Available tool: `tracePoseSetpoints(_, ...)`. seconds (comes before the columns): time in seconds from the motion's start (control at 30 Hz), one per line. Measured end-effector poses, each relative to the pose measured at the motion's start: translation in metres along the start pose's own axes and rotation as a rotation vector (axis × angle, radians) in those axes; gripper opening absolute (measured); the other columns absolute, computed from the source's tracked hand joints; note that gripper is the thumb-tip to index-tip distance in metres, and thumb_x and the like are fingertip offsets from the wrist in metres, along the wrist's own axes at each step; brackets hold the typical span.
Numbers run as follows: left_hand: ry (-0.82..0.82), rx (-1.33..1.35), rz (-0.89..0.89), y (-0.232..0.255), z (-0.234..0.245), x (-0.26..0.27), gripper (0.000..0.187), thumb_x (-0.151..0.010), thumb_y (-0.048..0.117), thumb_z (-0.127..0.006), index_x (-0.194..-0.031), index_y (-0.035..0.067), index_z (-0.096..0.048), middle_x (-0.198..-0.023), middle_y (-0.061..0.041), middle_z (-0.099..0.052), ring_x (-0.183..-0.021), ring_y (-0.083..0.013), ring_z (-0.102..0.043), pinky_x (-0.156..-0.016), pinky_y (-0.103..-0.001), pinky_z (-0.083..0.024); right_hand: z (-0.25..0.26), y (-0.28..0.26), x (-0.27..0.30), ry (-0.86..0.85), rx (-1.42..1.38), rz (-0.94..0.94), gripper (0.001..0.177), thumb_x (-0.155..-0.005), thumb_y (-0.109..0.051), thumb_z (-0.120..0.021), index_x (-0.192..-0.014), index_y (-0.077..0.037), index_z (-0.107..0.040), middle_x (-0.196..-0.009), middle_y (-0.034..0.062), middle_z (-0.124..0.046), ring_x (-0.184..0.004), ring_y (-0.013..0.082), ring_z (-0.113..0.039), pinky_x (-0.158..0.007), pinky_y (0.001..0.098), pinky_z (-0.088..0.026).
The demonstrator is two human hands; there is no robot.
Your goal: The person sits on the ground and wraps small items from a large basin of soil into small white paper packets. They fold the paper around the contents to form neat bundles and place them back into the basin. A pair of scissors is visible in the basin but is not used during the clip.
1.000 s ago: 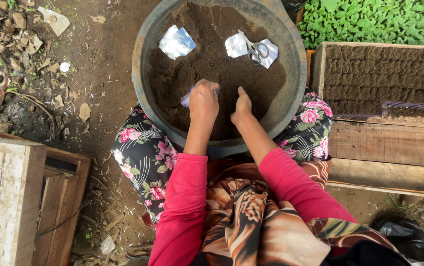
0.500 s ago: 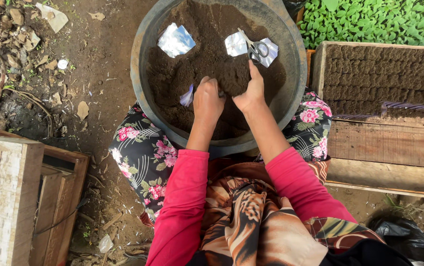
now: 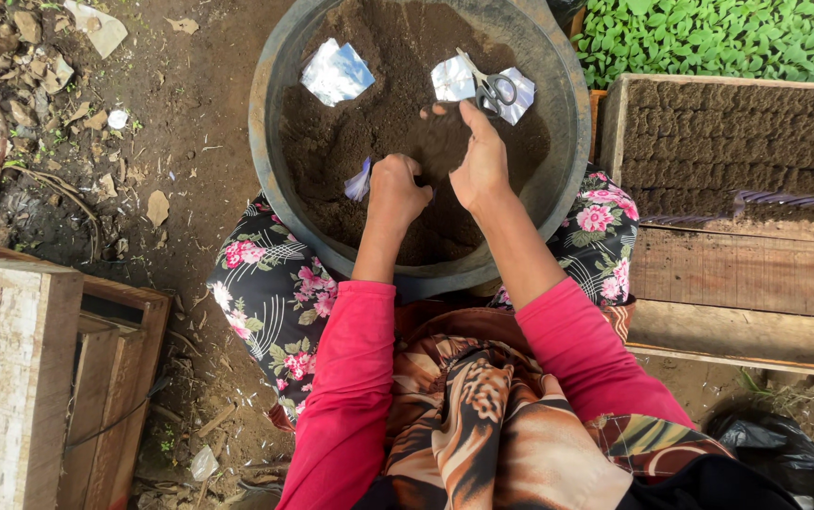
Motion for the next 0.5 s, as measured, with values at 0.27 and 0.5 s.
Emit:
tracePoseSetpoints(0.27,0.018,0.126,0.07,-0.002,0.004,0.002,0.035,-0.071,-0.012,-0.074,-0.104,-0.018,-0.067,-0.094,-0.037,-0.067,-0.088,-0.0486,-0.07,-0.064,-0.049,-0.065,0.023,0.008,0.027,-0.179,1.287,0.065,0.023,-0.092,-0.011,-0.054,-0.108,-0.013,-0.069,-0.1,0.0103,-0.07,-0.096,0.0296,-0.068,-0.084,0.049,-0.052)
tracePoseSetpoints(0.5,0.062,0.251,0.095,-0.019,-0.001,-0.01,0.039,-0.069,-0.012,-0.072,-0.107,-0.004,-0.072,-0.091,-0.022,-0.07,-0.069,-0.0282,-0.074,-0.051,-0.031,-0.065,0.04,0.017,0.011,-0.263,1.37,0.056,0.021,-0.081,0.0,-0.071,-0.1,-0.007,-0.072,-0.078,0.0106,-0.072,-0.07,0.0202,-0.073,-0.061,0.0334,-0.062)
Point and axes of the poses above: each hand's wrist, its own x-axis away from the middle knuckle, its own z-axis out of the back of the hand, y = z × x, the point moved 6 cm from there along -x, towards the middle knuckle
